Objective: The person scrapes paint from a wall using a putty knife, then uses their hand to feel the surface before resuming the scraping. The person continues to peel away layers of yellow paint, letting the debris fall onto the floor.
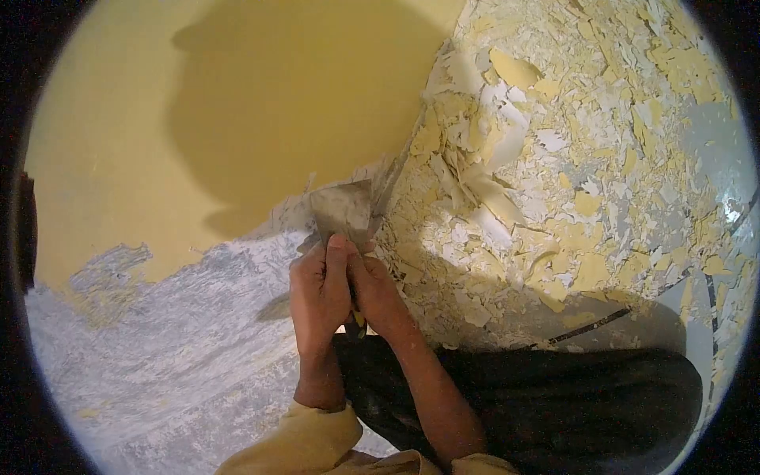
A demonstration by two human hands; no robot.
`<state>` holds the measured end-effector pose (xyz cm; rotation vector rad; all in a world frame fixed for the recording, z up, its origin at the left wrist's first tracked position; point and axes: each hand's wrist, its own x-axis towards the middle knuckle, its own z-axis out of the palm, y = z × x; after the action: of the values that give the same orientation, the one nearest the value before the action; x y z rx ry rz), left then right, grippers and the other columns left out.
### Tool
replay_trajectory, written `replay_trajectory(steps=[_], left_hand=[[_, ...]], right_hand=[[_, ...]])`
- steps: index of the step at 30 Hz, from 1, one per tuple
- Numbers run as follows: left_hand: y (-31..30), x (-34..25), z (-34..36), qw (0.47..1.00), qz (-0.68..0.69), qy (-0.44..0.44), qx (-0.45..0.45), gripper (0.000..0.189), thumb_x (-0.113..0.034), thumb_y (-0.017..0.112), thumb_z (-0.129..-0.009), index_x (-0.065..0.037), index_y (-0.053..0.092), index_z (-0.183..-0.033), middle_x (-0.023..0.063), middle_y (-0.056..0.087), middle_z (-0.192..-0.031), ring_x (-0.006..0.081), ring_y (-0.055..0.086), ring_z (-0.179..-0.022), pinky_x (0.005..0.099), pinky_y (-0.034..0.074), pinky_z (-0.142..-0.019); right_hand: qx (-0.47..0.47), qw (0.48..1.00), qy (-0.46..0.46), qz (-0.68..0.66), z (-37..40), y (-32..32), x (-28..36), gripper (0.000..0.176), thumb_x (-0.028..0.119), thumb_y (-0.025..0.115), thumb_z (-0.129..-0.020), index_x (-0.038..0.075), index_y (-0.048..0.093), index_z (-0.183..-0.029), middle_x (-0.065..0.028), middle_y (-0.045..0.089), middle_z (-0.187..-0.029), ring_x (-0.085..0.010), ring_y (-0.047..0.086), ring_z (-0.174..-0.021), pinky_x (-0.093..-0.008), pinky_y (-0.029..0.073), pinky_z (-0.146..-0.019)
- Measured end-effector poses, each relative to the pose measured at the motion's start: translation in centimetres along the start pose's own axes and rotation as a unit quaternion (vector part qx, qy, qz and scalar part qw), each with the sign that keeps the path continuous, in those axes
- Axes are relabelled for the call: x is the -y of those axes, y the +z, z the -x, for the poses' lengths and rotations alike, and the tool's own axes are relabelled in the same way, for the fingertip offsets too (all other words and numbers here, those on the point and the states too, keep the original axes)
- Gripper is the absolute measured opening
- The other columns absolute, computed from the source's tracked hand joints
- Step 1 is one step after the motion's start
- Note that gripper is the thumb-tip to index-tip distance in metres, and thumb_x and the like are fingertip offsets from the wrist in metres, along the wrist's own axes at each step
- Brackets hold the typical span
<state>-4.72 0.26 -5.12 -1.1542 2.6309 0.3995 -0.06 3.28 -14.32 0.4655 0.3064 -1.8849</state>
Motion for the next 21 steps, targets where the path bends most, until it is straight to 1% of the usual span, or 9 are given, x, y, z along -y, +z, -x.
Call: replay_trajectory(steps=[2, 4, 6, 8, 13, 16, 18, 20, 21], left_hand=[[0.1, -0.4, 0.1, 0.998, 0.016, -0.055, -0.006, 0.034, -0.024, 0.049, -0.095, 0.004, 0.063, -0.083, 0.0259, 0.060, -0.072, 0.0413, 0.060, -0.067, 0.0427, 0.045, -0.060], [0.0, -0.5, -0.1, 0.997, -0.006, -0.070, 0.003, 0.035, -0.025, 0.049, -0.095, 0.004, 0.063, -0.081, 0.0257, 0.060, -0.069, 0.0410, 0.060, -0.065, 0.0428, 0.046, -0.060], [0.2, -0.8, -0.2, 0.996, -0.025, -0.088, 0.011, 0.037, -0.025, 0.050, -0.095, 0.005, 0.063, -0.079, 0.0255, 0.059, -0.067, 0.0407, 0.060, -0.063, 0.0428, 0.046, -0.059], [0.6, -1.3, -0.2, 0.999, -0.003, -0.031, -0.030, 0.040, -0.027, 0.051, -0.095, 0.006, 0.062, -0.074, 0.0257, 0.057, -0.063, 0.0410, 0.059, -0.059, 0.0432, 0.045, -0.058], [1.1, -1.2, -0.6, 0.998, -0.039, -0.020, -0.040, 0.039, -0.026, 0.051, -0.094, 0.004, 0.063, -0.072, 0.0250, 0.058, -0.063, 0.0412, 0.059, -0.059, 0.0444, 0.045, -0.058], [2.1, -1.0, -0.5, 0.997, -0.031, 0.005, -0.067, 0.039, -0.025, 0.051, -0.094, 0.004, 0.063, -0.070, 0.0244, 0.059, -0.063, 0.0413, 0.059, -0.059, 0.0461, 0.045, -0.059], [2.4, -0.9, -1.2, 0.996, -0.006, 0.021, -0.089, 0.040, -0.025, 0.051, -0.094, 0.003, 0.063, -0.069, 0.0241, 0.059, -0.063, 0.0413, 0.059, -0.059, 0.0471, 0.044, -0.060], [2.0, -0.7, -1.4, 0.993, -0.017, 0.076, -0.091, 0.041, -0.028, 0.054, -0.093, 0.007, 0.063, -0.073, 0.0227, 0.059, -0.059, 0.0307, 0.060, -0.052, 0.0386, 0.044, -0.052], [1.7, -0.8, -1.5, 0.993, -0.017, 0.074, -0.094, 0.041, -0.028, 0.054, -0.093, 0.007, 0.063, -0.073, 0.0227, 0.059, -0.059, 0.0307, 0.060, -0.052, 0.0386, 0.044, -0.052]], right_hand=[[-0.017, 1.000, 0.009, 0.000, 0.9, 0.5, 1.0, 0.050, 0.041, 0.040, -0.100, 0.003, 0.058, -0.074, -0.0013, 0.053, -0.058, -0.0084, 0.047, -0.050, -0.0264, 0.037, -0.045], [-0.033, 0.999, 0.013, -0.002, 1.0, 0.6, 1.6, 0.050, 0.043, 0.040, -0.100, 0.004, 0.058, -0.073, -0.0004, 0.053, -0.057, -0.0083, 0.047, -0.048, -0.0258, 0.036, -0.044], [-0.013, 0.998, 0.038, -0.041, 0.9, 0.2, 1.7, 0.050, 0.044, 0.041, -0.099, 0.005, 0.060, -0.075, 0.0004, 0.053, -0.058, -0.0084, 0.047, -0.048, -0.0251, 0.035, -0.042], [-0.027, 0.997, 0.042, -0.051, 1.3, 0.5, 2.3, 0.049, 0.044, 0.041, -0.099, 0.005, 0.060, -0.076, 0.0002, 0.053, -0.058, -0.0085, 0.047, -0.047, -0.0249, 0.035, -0.041], [-0.032, 0.991, 0.058, -0.120, 1.0, 0.5, 2.5, 0.046, 0.044, 0.040, -0.099, 0.005, 0.061, -0.084, -0.0008, 0.054, -0.059, -0.0092, 0.048, -0.047, -0.0239, 0.036, -0.038], [-0.064, 0.994, 0.063, -0.070, 1.2, -0.2, 3.4, 0.046, 0.044, 0.039, -0.100, 0.003, 0.060, -0.090, -0.0016, 0.055, -0.062, -0.0094, 0.049, -0.047, -0.0235, 0.038, -0.039], [-0.023, 0.998, 0.046, -0.032, 0.7, -0.7, 3.6, 0.048, 0.045, 0.037, -0.100, 0.003, 0.059, -0.094, -0.0017, 0.055, -0.065, -0.0096, 0.050, -0.048, -0.0240, 0.039, -0.040], [-0.051, 0.995, 0.036, -0.077, 0.6, 0.6, 3.3, 0.049, 0.046, 0.036, -0.100, 0.003, 0.059, -0.096, -0.0021, 0.056, -0.068, -0.0095, 0.051, -0.050, -0.0241, 0.040, -0.041], [-0.075, 0.990, 0.015, -0.120, 0.3, 1.3, 3.2, 0.050, 0.046, 0.034, -0.100, 0.003, 0.059, -0.097, -0.0025, 0.057, -0.071, -0.0094, 0.053, -0.053, -0.0242, 0.040, -0.042]])
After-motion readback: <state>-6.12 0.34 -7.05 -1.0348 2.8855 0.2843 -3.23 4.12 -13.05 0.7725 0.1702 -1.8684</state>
